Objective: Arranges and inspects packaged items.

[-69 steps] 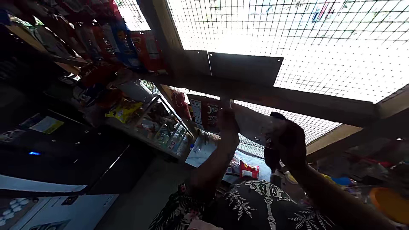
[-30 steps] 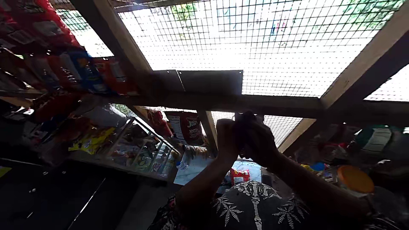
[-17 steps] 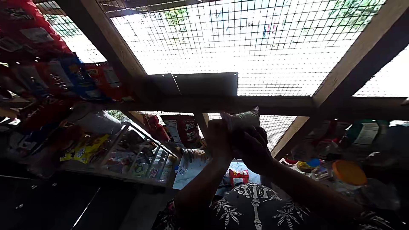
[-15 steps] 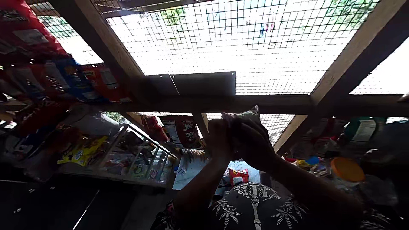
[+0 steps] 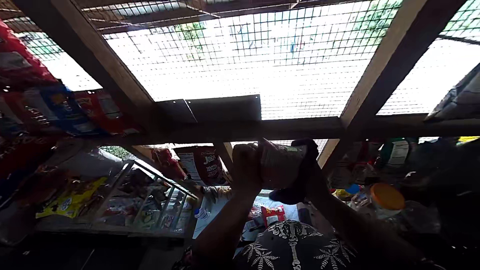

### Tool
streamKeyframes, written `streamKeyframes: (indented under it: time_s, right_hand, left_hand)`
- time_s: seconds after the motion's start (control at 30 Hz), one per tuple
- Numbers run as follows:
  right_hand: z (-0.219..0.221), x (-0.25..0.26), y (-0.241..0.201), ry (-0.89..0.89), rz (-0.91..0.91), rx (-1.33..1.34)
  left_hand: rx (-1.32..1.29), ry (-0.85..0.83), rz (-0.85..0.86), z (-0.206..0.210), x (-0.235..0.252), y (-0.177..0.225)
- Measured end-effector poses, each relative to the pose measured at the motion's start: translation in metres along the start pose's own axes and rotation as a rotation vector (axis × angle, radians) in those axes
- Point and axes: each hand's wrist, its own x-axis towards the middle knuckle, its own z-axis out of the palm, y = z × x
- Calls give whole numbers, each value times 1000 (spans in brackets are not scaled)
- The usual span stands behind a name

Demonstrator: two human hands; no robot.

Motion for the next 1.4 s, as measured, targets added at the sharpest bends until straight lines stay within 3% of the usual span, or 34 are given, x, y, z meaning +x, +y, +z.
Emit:
streamKeyframes:
  time_s: [0.17, 0.33, 0.4, 0.5, 0.6, 0.73, 0.8, 0.93, 1.2, 1.4]
  right_hand:
    - [-13, -1, 3, 195, -139, -176]
    - [-62, 1, 20, 94, -358, -449]
    - [-89, -5, 11, 48, -331, -474]
    - [-112, -14, -25, 144, -352, -471]
    - [-124, -8, -51, -10, -573, -527]
    - [-104, -7, -70, -151, -800, -802]
    - [-101, -3, -70, -215, -790, -802]
    - [-98, -6, -79, -233, -550, -800]
    - [-97, -5, -82, 73, -677, -924]
    - [-106, -10, -84, 177, -528, -900]
  left_hand:
    - [153, 14, 217, 21, 10, -16]
    - [345, -130, 355, 20, 25, -15]
    - [353, -197, 305, 19, 28, -16]
    - [324, -241, 204, 27, 26, -20]
    - [312, -293, 100, 42, 23, -25]
    - [299, -381, 76, 64, 20, -35]
    - [294, -427, 91, 72, 19, -38]
    - [232, -471, -10, 85, 18, -42]
    - [-52, -572, -235, 114, 13, -53]
    - [-187, -627, -335, 130, 5, -61]
